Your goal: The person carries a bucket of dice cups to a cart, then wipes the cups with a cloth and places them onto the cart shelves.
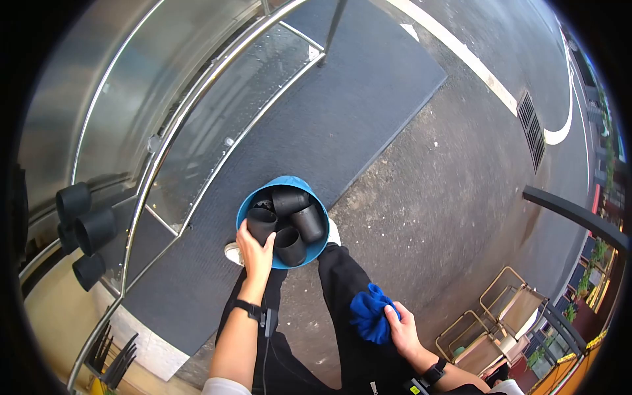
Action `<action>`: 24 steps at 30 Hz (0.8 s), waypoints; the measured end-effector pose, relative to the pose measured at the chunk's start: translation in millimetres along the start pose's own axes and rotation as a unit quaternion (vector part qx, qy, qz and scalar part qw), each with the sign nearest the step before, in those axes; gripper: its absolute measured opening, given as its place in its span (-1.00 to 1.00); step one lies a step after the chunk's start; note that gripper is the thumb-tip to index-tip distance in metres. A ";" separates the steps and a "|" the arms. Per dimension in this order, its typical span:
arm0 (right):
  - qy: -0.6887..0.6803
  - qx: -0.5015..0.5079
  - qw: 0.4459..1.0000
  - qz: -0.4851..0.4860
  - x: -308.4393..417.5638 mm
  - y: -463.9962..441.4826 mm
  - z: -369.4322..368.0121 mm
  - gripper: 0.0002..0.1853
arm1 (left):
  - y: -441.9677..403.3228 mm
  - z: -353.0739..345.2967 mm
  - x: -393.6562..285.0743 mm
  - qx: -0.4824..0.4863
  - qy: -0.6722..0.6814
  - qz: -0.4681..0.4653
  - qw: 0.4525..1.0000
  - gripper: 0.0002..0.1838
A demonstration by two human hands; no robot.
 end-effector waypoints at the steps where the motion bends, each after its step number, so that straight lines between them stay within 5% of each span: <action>1: -0.002 0.000 1.000 0.005 3.8 -0.5 -1.1 -0.72 | 9.5 5.9 4.5 -0.032 0.093 0.027 0.995 -0.04; 4: 0.031 0.020 0.999 0.003 5.0 -1.2 3.2 -0.74 | 32.4 41.4 -12.8 -0.131 0.056 -0.062 0.988 0.02; 7: 0.008 0.020 1.000 0.002 12.6 -2.9 -3.6 -0.74 | 27.9 69.9 -31.7 -0.182 0.217 -0.083 0.955 0.04; 21: 0.009 0.024 0.998 0.053 39.6 8.6 -2.0 -0.77 | -105.7 199.1 -195.1 -0.229 0.302 -0.147 0.914 -0.04; 24: 0.003 0.022 0.997 0.077 47.3 7.7 2.7 -0.76 | -122.9 219.1 -219.7 -0.238 0.232 -0.169 0.928 -0.07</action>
Point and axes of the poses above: each hand's wrist, its own y-axis away from the middle knuckle, its own z-axis out of the back of the hand, x = y × z, the point moved 4 cm from there along -y, towards the middle knuckle, and after that the axes turned 2 degrees about -x, right-handed, at the moved point
